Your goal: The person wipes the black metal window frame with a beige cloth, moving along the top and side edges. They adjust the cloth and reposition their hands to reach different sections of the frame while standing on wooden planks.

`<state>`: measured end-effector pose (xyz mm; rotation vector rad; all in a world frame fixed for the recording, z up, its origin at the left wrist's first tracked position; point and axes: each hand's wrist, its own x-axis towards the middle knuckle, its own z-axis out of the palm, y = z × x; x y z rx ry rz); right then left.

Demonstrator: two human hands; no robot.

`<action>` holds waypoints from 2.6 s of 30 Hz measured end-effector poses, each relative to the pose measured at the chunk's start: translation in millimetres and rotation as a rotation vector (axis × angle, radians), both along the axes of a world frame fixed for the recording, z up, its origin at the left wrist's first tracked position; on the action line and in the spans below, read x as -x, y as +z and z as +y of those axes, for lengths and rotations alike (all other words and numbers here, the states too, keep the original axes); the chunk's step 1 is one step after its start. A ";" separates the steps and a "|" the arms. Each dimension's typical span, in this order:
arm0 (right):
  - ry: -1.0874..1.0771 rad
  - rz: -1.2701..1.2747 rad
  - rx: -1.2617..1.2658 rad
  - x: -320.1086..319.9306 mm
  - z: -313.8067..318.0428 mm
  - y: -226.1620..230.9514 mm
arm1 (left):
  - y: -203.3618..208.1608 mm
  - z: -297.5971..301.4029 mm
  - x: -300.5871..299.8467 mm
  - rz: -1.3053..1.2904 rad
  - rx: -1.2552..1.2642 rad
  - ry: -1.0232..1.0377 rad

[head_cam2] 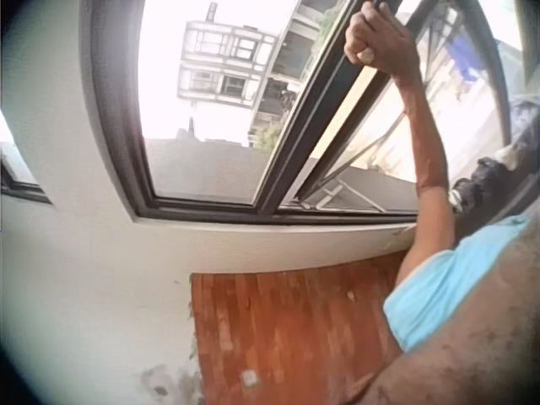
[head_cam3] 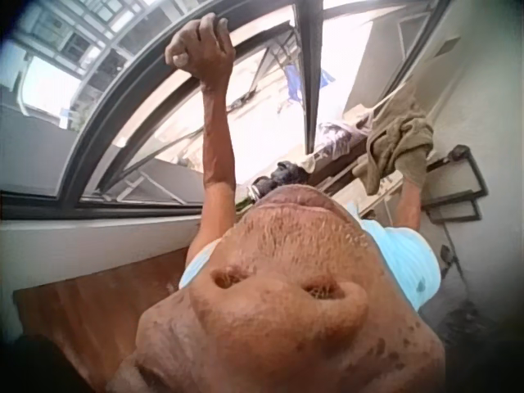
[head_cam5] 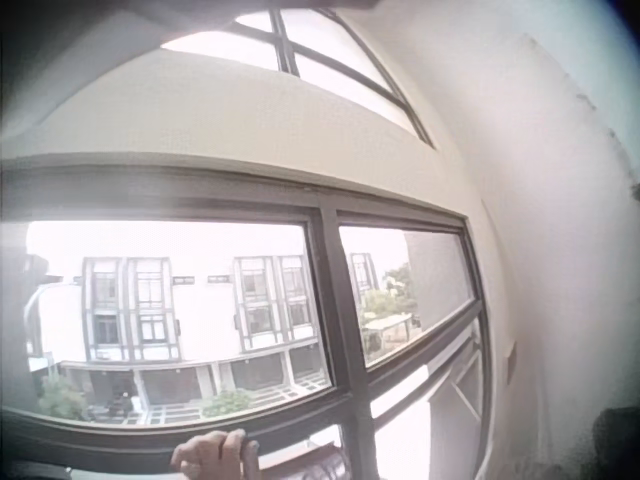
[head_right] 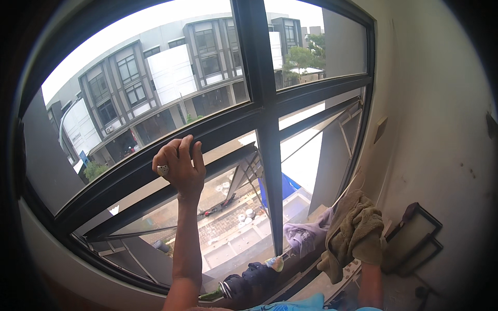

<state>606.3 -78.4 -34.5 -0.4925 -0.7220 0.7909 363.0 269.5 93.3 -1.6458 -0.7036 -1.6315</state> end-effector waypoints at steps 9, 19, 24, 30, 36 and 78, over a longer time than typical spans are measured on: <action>0.106 -0.055 0.082 7.2 47.1 4.0 | -5.0 8.2 5.6 0.000 -0.031 0.029; -0.133 -0.672 -0.062 -0.8 115.7 124.9 | -4.8 13.3 4.4 -0.015 -0.026 0.001; -0.335 -1.201 -0.128 -3.8 160.7 183.3 | -8.0 15.5 0.6 -0.020 -0.004 -0.034; -0.312 -1.472 -0.107 -20.5 215.6 192.5 | -10.0 16.4 2.0 -0.035 -0.001 -0.035; 0.162 -1.004 0.007 -46.9 244.3 181.7 | -11.4 18.1 -2.8 -0.048 -0.019 -0.039; -0.493 -1.491 0.238 -107.1 224.3 147.8 | -9.4 15.9 -2.7 -0.044 0.012 -0.004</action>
